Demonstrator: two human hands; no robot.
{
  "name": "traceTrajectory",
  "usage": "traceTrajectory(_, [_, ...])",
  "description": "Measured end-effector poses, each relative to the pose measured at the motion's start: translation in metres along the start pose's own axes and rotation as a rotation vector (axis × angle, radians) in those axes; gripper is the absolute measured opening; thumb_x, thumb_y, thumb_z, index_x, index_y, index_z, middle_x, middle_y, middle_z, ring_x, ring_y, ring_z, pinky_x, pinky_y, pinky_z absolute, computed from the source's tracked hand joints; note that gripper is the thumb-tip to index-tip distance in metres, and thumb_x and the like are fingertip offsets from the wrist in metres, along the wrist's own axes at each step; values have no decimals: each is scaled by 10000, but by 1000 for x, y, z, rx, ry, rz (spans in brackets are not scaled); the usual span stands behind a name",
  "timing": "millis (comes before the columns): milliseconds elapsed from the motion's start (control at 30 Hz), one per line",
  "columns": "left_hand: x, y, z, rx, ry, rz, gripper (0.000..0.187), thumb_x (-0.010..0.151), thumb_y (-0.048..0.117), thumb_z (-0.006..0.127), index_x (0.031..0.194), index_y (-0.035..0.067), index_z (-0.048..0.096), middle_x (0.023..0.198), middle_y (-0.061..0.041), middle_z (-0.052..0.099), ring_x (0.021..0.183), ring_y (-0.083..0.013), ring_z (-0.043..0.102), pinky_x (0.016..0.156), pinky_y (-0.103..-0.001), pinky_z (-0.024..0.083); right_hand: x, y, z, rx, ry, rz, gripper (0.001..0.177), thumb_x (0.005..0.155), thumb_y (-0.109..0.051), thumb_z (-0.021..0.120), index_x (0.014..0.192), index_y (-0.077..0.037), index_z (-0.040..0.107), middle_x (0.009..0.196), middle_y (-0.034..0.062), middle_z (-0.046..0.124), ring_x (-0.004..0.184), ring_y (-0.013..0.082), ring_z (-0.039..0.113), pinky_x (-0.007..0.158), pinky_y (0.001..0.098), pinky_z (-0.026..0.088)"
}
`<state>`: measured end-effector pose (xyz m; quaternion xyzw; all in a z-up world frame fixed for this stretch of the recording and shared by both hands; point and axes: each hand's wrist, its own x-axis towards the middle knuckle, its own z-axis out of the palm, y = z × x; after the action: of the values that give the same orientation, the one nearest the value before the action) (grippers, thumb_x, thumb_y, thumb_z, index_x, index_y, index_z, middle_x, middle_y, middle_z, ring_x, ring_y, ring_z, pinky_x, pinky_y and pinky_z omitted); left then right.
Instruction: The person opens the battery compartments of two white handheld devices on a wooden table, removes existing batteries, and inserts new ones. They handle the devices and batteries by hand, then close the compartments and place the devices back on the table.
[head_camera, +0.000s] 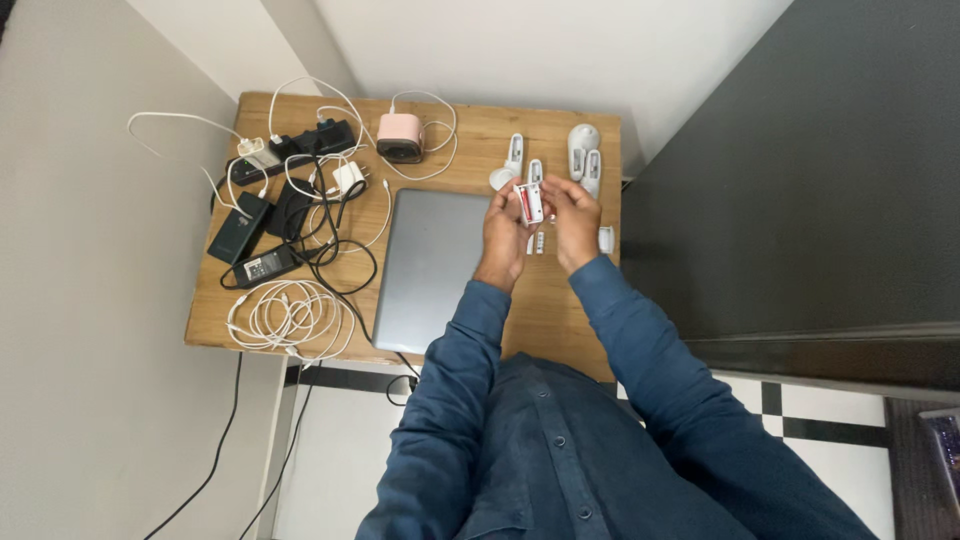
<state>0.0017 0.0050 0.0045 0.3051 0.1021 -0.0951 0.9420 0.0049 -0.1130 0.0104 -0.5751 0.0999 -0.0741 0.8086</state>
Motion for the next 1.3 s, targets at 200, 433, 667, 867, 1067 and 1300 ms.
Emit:
traceTrajectory(200, [-8, 11, 6, -94, 77, -36, 408, 1088, 192, 363, 1469, 52, 401, 1237, -191, 614, 1002, -283, 708, 889, -473, 627, 15, 19, -28, 403, -17, 323, 255, 970, 2, 483, 1187, 23, 614, 1167, 157, 683, 1046, 246, 692, 913, 349, 571])
traceTrajectory(433, [-10, 16, 0, 7, 12, -57, 428, 1099, 245, 342, 1492, 95, 421, 1215, -166, 671, 977, -253, 718, 765, -402, 608, 17, -2, -30, 525, -60, 459, 273, 952, -54, 479, 1185, -7, 613, 1225, 170, 673, 1117, 273, 671, 972, 362, 566])
traceTrajectory(667, [-10, 17, -2, -1, -20, -62, 439, 1098, 249, 411, 1489, 54, 454, 1177, -131, 658, 928, -228, 697, 759, -389, 592, 2, -31, -15, 628, -132, 450, 333, 1006, -165, 473, 1216, 64, 593, 1275, 245, 658, 1129, 322, 670, 982, 368, 566])
traceTrajectory(867, [-15, 24, 1, 90, -17, -85, 571, 942, 99, 388, 1510, 78, 452, 1206, -118, 671, 919, -192, 678, 727, -345, 561, -2, -35, -17, 368, -204, 359, 307, 1027, -98, 501, 1298, 6, 602, 1231, 135, 686, 864, 123, 634, 671, 220, 506])
traceTrajectory(1067, [-21, 28, 6, 246, 35, -35, 530, 954, 93, 410, 1476, 86, 501, 1045, -101, 700, 827, -150, 657, 641, -302, 515, -24, -41, -5, 58, -267, 271, 315, 1039, -145, 521, 1302, -32, 651, 943, -22, 624, 627, 2, 455, 474, 160, 327])
traceTrajectory(1300, [-18, 22, 0, 338, 69, 29, 350, 975, 142, 403, 1266, 77, 587, 878, -32, 679, 703, -120, 620, 540, -295, 496, -40, -56, 18, -210, -340, 150, 292, 1047, -191, 595, 1274, -56, 719, 1021, 4, 712, 732, 15, 571, 528, 163, 361])
